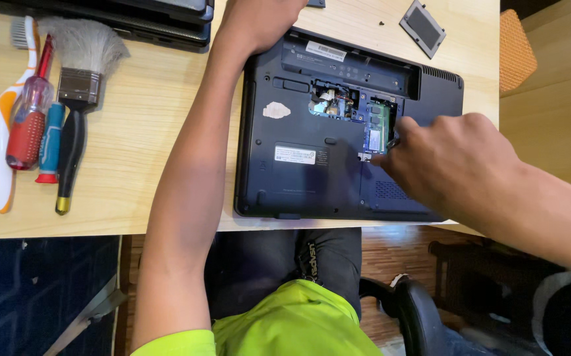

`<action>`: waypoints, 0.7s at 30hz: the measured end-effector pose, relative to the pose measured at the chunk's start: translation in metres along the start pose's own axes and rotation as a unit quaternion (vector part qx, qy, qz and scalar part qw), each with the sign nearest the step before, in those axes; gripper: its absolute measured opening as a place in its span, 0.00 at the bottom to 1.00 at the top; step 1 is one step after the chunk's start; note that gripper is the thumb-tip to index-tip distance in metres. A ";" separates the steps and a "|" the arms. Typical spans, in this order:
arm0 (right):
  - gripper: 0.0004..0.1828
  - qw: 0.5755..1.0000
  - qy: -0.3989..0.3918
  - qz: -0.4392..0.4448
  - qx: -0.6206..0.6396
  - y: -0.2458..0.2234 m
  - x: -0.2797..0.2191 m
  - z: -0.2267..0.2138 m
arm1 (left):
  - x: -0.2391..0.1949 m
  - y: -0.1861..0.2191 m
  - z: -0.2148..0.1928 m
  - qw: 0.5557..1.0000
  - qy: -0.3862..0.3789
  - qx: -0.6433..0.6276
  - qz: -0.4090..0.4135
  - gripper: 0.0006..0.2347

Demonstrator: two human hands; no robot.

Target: The person uses a screwdriver to remove screws from the bottom cover of a laptop. They then lift off the cover and remove internal components, including a hard drive and a battery, placing them on the table.

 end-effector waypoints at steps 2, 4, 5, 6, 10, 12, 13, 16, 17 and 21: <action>0.27 0.998 0.047 -0.022 0.028 -0.002 -0.001 -0.005 | 0.004 -0.006 0.005 1.000 -0.005 0.009 0.003 0.13; 0.22 0.993 0.098 -0.046 0.053 -0.004 -0.004 -0.017 | 0.006 -0.010 0.006 1.000 -0.004 0.018 0.005 0.13; 0.13 0.993 0.095 -0.064 0.038 -0.008 -0.005 -0.019 | 0.007 -0.010 0.007 1.000 -0.007 0.014 0.009 0.13; 0.08 0.992 0.091 -0.081 0.023 -0.012 -0.006 -0.020 | 0.007 -0.010 0.008 1.000 -0.011 0.010 0.013 0.13; 0.10 0.995 -0.084 -0.058 -0.008 -0.010 -0.008 -0.011 | 0.003 -0.007 0.005 1.000 -0.010 0.008 0.009 0.14; 0.46 0.992 -0.105 0.031 0.066 0.006 -0.009 -0.013 | 0.002 -0.006 0.006 1.000 -0.026 0.010 -0.010 0.13; 0.46 0.992 -0.105 0.032 0.067 0.008 -0.006 0.001 | 0.003 -0.009 0.008 1.000 -0.027 0.010 -0.008 0.13; 0.29 0.997 0.041 0.020 0.065 0.009 0.001 -0.001 | 0.007 -0.016 0.012 1.000 -0.027 -0.012 -0.012 0.08; 0.24 0.996 0.068 -0.006 0.062 0.004 0.000 -0.009 | 0.008 -0.017 0.012 0.999 -0.030 -0.003 -0.012 0.07; 0.09 0.999 -0.022 -0.050 -0.004 -0.009 -0.003 -0.013 | 0.011 -0.025 0.017 0.998 -0.048 0.020 -0.030 0.09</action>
Point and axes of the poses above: each hand's wrist, its own x-axis towards the middle knuckle, its own z-axis out of the palm, y = z × x, the point moved 10 cm from there along x, towards the middle knuckle, and after that the axes turned 3 degrees about -x, right-handed, at the moved point
